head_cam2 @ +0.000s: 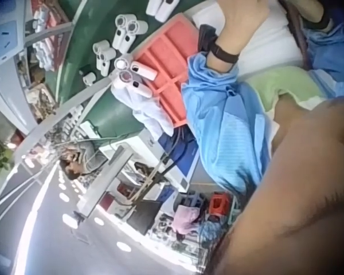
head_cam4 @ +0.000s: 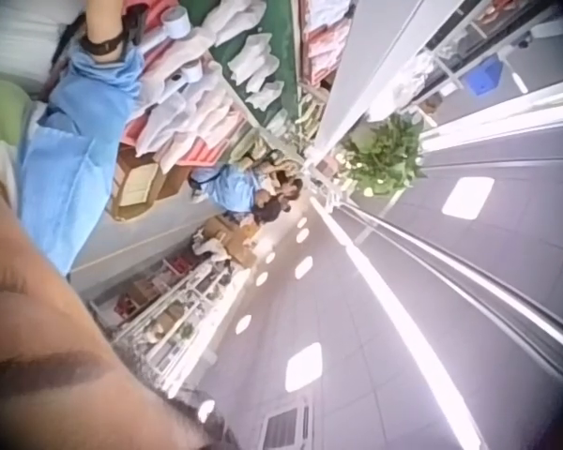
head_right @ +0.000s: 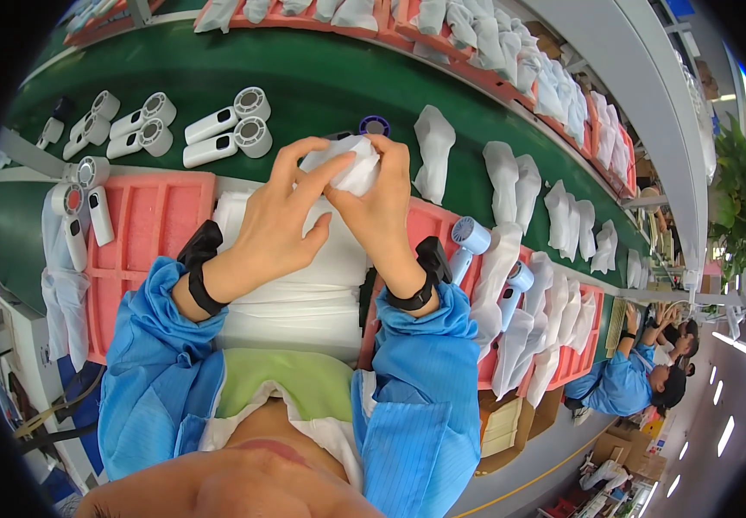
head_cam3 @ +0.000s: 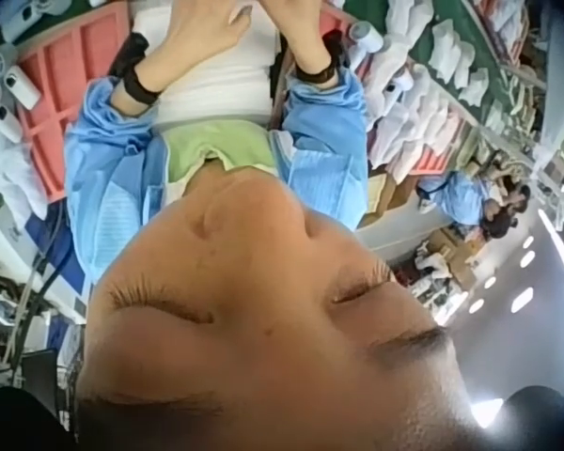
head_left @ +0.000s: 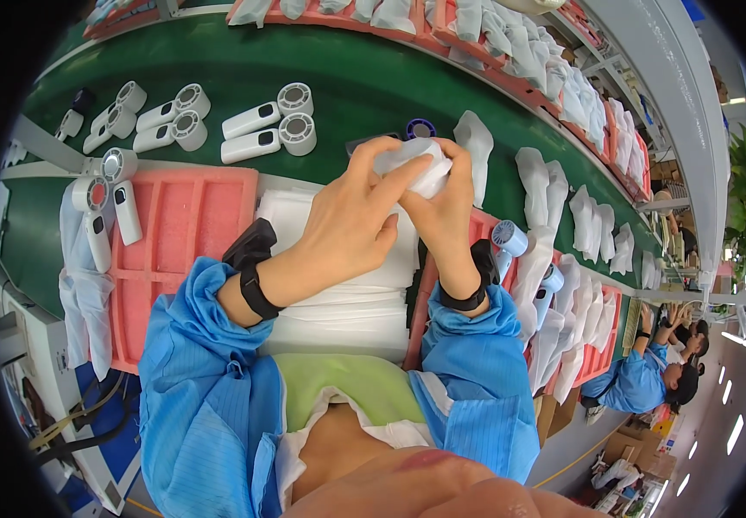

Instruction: The person picks up a handheld fan and a foam sheet, wraps the fan head by hand, and places it into a pink tray. This process is repeated for several fans, including white and blue versions, as the person reaches for new materials from the workspace.

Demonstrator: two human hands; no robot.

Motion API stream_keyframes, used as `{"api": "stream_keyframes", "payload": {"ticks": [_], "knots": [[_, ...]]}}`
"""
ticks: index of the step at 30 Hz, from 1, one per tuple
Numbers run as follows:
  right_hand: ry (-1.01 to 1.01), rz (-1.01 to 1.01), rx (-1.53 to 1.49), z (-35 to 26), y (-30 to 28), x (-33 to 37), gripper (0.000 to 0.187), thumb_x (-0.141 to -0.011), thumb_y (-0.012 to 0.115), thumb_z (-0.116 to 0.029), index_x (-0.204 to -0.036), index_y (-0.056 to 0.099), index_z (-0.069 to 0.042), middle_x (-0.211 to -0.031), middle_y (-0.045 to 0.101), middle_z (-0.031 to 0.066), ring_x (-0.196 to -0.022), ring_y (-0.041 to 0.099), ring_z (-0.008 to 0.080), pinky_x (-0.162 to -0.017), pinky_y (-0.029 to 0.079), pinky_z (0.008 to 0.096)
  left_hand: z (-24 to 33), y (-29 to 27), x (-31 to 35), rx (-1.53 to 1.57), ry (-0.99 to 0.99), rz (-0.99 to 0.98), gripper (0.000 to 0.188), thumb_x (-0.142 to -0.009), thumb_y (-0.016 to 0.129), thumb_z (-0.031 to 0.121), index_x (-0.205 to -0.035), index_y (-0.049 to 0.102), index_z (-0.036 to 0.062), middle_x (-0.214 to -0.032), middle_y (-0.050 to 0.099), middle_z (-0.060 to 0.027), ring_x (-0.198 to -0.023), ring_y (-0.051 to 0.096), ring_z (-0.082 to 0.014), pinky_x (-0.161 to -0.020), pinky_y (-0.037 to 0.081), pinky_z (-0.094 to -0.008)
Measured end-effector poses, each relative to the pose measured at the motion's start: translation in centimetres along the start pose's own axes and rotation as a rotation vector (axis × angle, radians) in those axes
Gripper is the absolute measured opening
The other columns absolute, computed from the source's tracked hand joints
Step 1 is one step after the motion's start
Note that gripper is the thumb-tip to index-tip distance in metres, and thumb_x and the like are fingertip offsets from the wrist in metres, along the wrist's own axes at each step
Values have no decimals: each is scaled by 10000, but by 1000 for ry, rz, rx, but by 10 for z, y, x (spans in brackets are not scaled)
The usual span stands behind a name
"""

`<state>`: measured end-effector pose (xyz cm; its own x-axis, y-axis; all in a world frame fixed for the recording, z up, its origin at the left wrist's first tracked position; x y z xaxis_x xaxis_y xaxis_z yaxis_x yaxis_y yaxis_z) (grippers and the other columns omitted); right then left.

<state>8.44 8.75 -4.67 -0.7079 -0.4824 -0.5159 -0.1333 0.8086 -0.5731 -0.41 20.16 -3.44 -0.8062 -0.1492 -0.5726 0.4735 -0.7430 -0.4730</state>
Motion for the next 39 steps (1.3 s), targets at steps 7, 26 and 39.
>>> {"api": "stream_keyframes", "payload": {"ticks": [7, 26, 39], "knots": [[174, -82, -686, -14, 9, 8, 689, -703, 773, -64, -1289, 415, -22, -1091, 573, 100, -1006, 586, 212, -813, 489, 331, -40, -21, -20, 240, -74, 31, 463, -692, 779, 94, -1133, 637, 101, -1192, 522, -116, -918, 597, -289, -745, 507, -325], [243, -60, 61, 0, 12, 10, 401, -798, 723, -81, -1132, 523, 10, -982, 648, 215, -889, 666, 356, -717, 516, 400, -25, -33, -17, -30, 128, 344, 128, -727, 775, 116, -795, 679, 65, -1107, 563, -77, -1049, 521, -254, -864, 426, -348], [178, -359, 356, 108, 98, -27, 376, -805, 669, -172, -1088, 551, 46, -960, 656, 218, -886, 637, 369, -768, 492, 450, -67, 13, -16, 37, -147, -172, 108, -749, 702, 152, -829, 646, 105, -879, 612, -77, -714, 621, -292, -604, 485, -384]]}}
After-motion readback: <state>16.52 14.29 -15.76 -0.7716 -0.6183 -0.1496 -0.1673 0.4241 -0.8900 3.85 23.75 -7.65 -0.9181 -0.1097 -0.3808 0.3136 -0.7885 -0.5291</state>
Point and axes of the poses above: each hand's wrist, its own x-axis away from the middle knuckle, its own y-axis out of the palm, z = x × y, the point moved 4 cm from there along -x, towards the middle knuckle
